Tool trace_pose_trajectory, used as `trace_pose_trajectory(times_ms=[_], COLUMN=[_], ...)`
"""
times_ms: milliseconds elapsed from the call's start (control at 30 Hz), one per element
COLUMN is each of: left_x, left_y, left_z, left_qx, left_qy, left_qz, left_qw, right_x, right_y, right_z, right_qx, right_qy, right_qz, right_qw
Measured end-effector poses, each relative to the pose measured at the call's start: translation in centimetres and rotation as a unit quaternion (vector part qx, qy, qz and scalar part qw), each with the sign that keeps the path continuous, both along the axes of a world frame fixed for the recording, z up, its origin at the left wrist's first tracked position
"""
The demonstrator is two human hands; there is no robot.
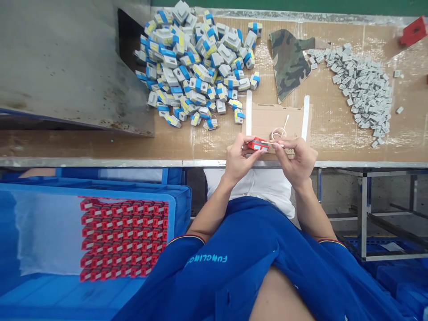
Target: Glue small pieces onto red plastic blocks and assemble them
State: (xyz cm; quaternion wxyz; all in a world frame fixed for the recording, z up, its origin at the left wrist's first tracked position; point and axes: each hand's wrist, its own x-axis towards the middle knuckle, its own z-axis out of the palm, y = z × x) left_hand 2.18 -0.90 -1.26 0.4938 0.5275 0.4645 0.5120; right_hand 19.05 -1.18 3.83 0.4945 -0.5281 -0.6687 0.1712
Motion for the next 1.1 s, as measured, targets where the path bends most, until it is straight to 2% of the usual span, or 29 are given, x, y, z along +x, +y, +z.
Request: trace_pose_trajectory(times_ms=[133, 367, 600, 700, 767, 833, 933, 1033, 1100], left_x=[0.2, 0.1, 0.0, -0.3, -0.5, -0.8, -1.0, -1.0, -1.0], left_y=[0.1, 0.2, 0.4, 0.4, 0.4, 0.4, 0.5, 0.7, 0.7], left_z=[0.3, 0.6, 0.6, 0.7, 0.6, 0.6, 0.7, 0.7, 0.6], left_qx=[-0.021, -0.065, -0.076, -0.064, -0.048, -0.031, -0.011, -0.002, -0.001], left_qy=[-0.027, -0.047, -0.056, -0.062, -0.062, -0.060, -0.060, -0.062, -0.066], left_qz=[0.000, 0.026, 0.017, 0.009, 0.003, -0.006, -0.027, -0.036, -0.036], left_qw=[0.999, 0.996, 0.995, 0.996, 0.997, 0.998, 0.998, 0.997, 0.997], right_x=[0.1, 1.8, 1.9, 2.7, 4.9, 8.6, 15.7, 21.6, 23.6], right_y=[-0.2, 0.4, 1.5, 1.4, 1.2, 0.8, -0.1, -1.2, -1.6], right_z=[0.4, 1.3, 0.2, 0.2, 0.3, 0.5, 0.5, 0.5, 0.6], right_qx=[0.007, 0.002, -0.049, -0.049, -0.040, -0.039, -0.069, -0.149, -0.197], right_qy=[-0.004, 0.053, -0.011, -0.018, -0.036, -0.071, -0.136, -0.188, -0.200], right_qz=[0.000, -0.044, -0.017, -0.006, -0.059, -0.170, -0.344, -0.392, -0.394], right_qw=[1.000, 0.998, 0.999, 0.999, 0.997, 0.982, 0.927, 0.888, 0.875])
